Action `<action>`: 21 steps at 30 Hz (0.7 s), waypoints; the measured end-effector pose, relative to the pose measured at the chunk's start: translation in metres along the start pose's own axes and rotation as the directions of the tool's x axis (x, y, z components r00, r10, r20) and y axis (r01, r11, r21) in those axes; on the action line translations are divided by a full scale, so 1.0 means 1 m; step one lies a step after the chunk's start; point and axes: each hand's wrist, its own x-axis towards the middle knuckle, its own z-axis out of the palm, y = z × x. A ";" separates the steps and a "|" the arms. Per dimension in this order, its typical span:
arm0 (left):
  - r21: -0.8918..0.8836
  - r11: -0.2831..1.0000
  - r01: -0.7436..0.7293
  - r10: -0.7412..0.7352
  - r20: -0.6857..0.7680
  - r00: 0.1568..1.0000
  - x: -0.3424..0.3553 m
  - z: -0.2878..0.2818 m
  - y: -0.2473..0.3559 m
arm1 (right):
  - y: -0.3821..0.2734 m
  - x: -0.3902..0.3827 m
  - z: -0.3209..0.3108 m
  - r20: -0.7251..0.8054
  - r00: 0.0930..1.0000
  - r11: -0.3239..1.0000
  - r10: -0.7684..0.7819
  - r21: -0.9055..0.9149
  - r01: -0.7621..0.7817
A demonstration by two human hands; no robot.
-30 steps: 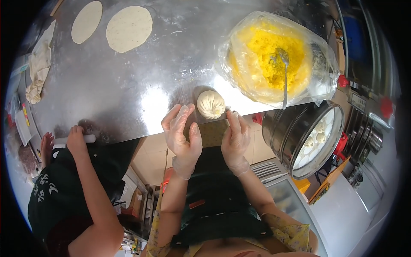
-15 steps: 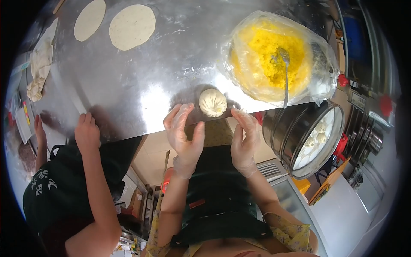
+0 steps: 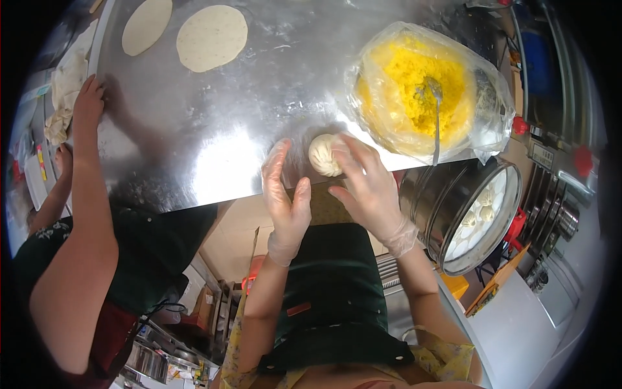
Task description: Filling dough wrappers with a yellow bun filling and pleating the edges to create steamed buns.
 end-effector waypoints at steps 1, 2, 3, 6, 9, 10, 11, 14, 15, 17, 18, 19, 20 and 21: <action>-0.005 1.000 -0.017 0.017 -0.012 1.000 -0.002 -0.003 -0.005 | -0.005 0.010 -0.005 0.123 0.991 0.990 -0.051 -0.126 0.066; -0.007 1.000 -0.021 0.021 -0.011 1.000 -0.002 -0.003 -0.005 | -0.003 0.016 -0.004 0.120 0.991 0.989 -0.052 -0.129 0.067; -0.022 1.000 -0.010 0.010 -0.018 1.000 -0.002 -0.004 -0.005 | -0.001 0.024 -0.002 0.137 0.977 0.938 -0.163 -0.285 0.196; -0.052 0.998 0.021 -0.022 -0.015 1.000 -0.003 -0.007 -0.004 | 0.001 0.034 0.003 0.204 0.947 0.822 -0.250 -0.471 0.318; -0.079 0.994 0.070 -0.071 -0.006 0.997 -0.002 -0.011 0.001 | -0.002 0.037 0.001 0.261 0.949 0.819 -0.178 -0.495 0.290; -0.091 0.991 0.103 -0.105 -0.013 0.994 -0.001 -0.012 0.004 | -0.003 0.037 -0.001 0.293 0.947 0.841 -0.130 -0.474 0.262; -0.077 0.990 0.120 -0.121 -0.009 0.993 0.001 -0.009 0.007 | 0.003 0.035 0.000 0.177 0.964 0.859 -0.196 -0.442 0.256; -0.030 0.992 0.120 -0.121 -0.052 0.991 0.004 -0.010 0.007 | 0.009 0.037 0.008 0.171 0.957 0.895 -0.234 -0.346 0.281; -0.007 0.996 0.086 -0.087 -0.069 0.994 0.004 -0.011 0.009 | 0.009 0.038 0.012 0.088 0.967 0.923 -0.239 -0.289 0.254; 0.060 0.997 0.045 -0.040 -0.083 0.996 0.007 -0.013 0.008 | 0.013 0.033 0.015 -0.023 0.964 0.925 -0.266 -0.289 0.248; 0.111 0.993 0.036 -0.027 -0.088 0.996 0.011 -0.011 0.006 | 0.011 0.028 0.004 0.003 0.973 0.939 -0.230 -0.261 0.223; 0.150 0.988 0.039 -0.027 -0.076 0.997 0.015 -0.004 0.007 | 0.011 0.016 -0.011 0.010 0.983 0.966 -0.185 -0.180 0.184; 0.197 0.980 0.043 -0.028 -0.078 0.997 0.017 0.002 0.010 | 0.012 0.001 -0.026 0.023 0.988 0.984 -0.154 -0.088 0.156; 0.243 0.970 0.024 -0.008 -0.063 0.998 0.021 0.009 0.007 | 0.016 -0.021 -0.041 -0.001 0.992 0.986 -0.130 -0.104 0.129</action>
